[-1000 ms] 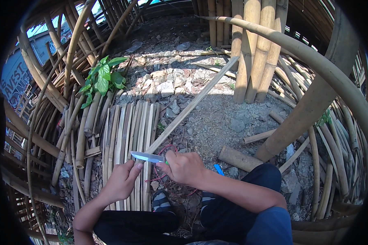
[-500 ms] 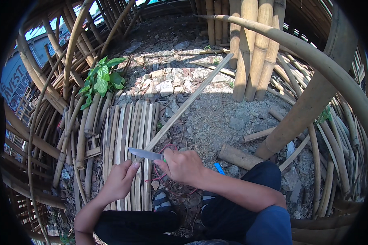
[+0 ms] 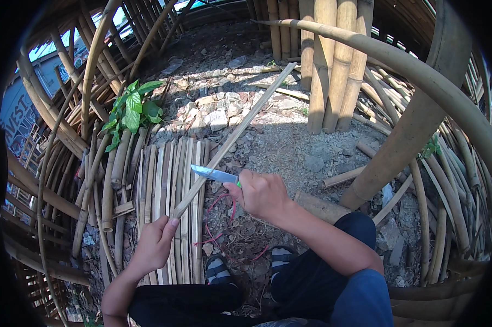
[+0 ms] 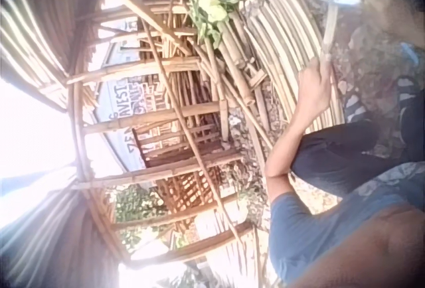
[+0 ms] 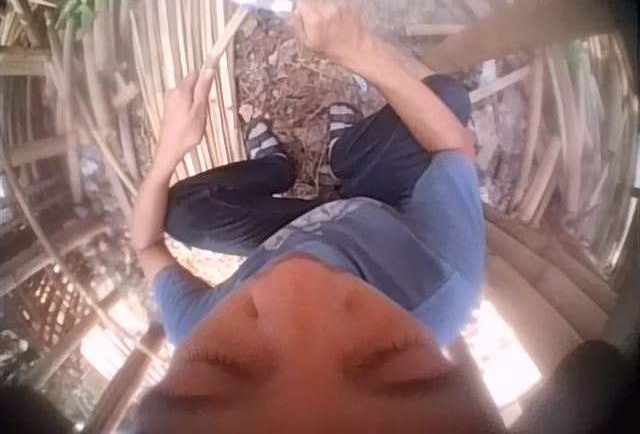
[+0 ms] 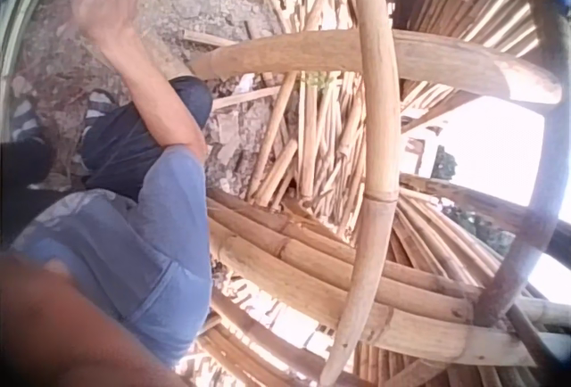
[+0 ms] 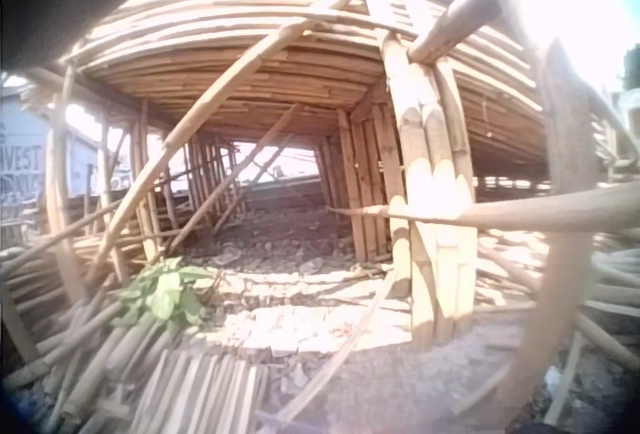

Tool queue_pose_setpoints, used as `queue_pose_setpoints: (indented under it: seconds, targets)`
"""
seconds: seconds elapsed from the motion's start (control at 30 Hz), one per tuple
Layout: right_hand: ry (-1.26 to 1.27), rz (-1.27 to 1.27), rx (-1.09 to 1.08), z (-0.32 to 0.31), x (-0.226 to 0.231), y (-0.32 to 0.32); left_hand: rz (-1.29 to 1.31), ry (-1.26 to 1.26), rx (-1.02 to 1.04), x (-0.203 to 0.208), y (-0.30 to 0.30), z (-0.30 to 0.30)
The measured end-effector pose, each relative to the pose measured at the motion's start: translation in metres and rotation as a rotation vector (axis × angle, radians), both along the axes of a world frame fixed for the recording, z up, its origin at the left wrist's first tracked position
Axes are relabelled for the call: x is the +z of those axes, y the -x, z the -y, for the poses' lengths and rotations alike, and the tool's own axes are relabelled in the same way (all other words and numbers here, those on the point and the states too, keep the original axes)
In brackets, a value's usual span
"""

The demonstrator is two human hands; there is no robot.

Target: The person trims and scrapes a bamboo strip using a knife.

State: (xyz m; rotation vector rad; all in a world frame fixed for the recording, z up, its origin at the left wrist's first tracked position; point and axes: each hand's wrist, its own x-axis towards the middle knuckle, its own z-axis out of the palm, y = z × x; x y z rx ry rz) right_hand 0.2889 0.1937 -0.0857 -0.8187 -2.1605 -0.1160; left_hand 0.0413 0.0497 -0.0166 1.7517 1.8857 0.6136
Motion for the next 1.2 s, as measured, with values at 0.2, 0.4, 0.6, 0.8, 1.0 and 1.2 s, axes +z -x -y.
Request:
queue_pose_setpoints:
  seconds: [0.2, 0.4, 0.6, 0.8, 1.0, 1.2]
  targets:
    - [0.049, -0.114, 0.008, 0.011, -0.002, 0.004, 0.026, -0.005, 0.026, 0.006, -0.003, 0.003]
    - [0.101, -0.047, 0.067, 0.038, 0.008, 0.017, 0.008, 0.016, -0.01, 0.004, -0.01, 0.004]
    - [-0.015, 0.038, -0.017, 0.009, 0.011, -0.003, 0.024, 0.052, 0.009, 0.005, -0.011, 0.006]
    - [0.411, -0.126, -0.444, -0.05, 0.029, -0.064, -0.042, 0.056, 0.022, 0.004, -0.001, 0.012]
    - [0.451, -0.1, -0.183, -0.007, 0.029, -0.036, -0.006, 0.073, 0.064, 0.001, 0.004, 0.015]
    - [0.448, -0.06, 0.215, 0.055, 0.006, 0.016, 0.006, 0.027, 0.021, 0.003, -0.006, 0.01]
